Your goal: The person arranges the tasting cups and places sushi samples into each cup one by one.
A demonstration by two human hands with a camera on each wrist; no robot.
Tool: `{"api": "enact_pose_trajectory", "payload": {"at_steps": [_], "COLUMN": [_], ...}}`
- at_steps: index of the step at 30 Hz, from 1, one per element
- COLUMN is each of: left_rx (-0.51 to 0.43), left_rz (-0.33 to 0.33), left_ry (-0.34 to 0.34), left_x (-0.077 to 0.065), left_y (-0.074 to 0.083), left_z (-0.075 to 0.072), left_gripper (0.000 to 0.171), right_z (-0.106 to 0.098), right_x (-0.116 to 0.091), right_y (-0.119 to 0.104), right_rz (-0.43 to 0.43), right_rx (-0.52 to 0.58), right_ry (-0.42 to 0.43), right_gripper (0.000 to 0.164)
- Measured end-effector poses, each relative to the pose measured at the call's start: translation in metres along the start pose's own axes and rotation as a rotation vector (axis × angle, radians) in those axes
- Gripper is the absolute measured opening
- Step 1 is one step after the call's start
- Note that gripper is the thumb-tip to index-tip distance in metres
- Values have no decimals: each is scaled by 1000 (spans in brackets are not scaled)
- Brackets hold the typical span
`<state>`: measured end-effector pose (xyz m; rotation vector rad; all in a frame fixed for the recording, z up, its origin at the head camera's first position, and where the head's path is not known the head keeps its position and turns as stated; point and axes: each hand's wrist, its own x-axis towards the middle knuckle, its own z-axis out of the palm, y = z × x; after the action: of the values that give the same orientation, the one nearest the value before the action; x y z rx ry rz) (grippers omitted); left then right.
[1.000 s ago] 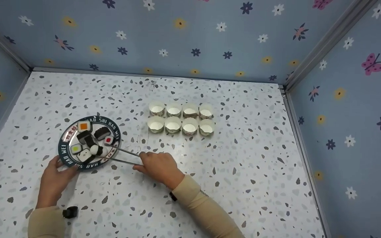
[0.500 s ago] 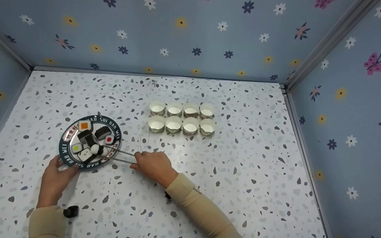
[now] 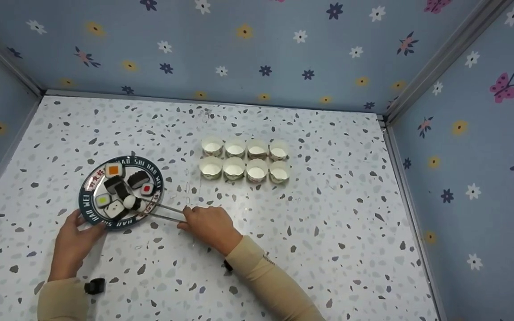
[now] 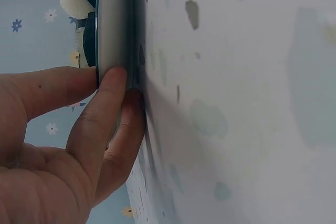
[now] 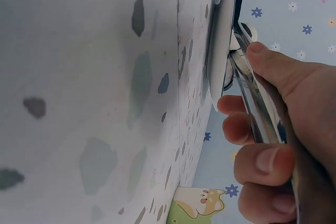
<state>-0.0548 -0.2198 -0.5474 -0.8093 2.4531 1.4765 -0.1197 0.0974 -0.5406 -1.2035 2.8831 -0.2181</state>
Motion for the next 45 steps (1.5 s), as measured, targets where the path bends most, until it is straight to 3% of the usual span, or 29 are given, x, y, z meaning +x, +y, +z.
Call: {"api": "enact_pose_trajectory", "payload": {"at_steps": [11, 19, 30, 39, 45], "left_rx": [-4, -24, -32, -18, -15], "left_rz": [8, 17, 18, 17, 27], "left_ry": [3, 12, -3, -7, 17], "left_x": [0, -1, 0, 0, -1], "left_y": [-1, -1, 0, -1, -1], "left_z": [-1, 0, 0, 0, 1], "left_gripper": [84, 83, 82, 84, 82], "right_z": [-6, -27, -52, -57, -56], "right_x": [-7, -12, -18, -14, -10], "right_y": [13, 44, 92, 107, 110], "right_rz": [0, 85, 264, 414, 454], "right_rx": [60, 53, 7, 6, -8], "right_ry": [78, 143, 230, 204, 170], "right_gripper": [38, 39, 37, 39, 40]}}
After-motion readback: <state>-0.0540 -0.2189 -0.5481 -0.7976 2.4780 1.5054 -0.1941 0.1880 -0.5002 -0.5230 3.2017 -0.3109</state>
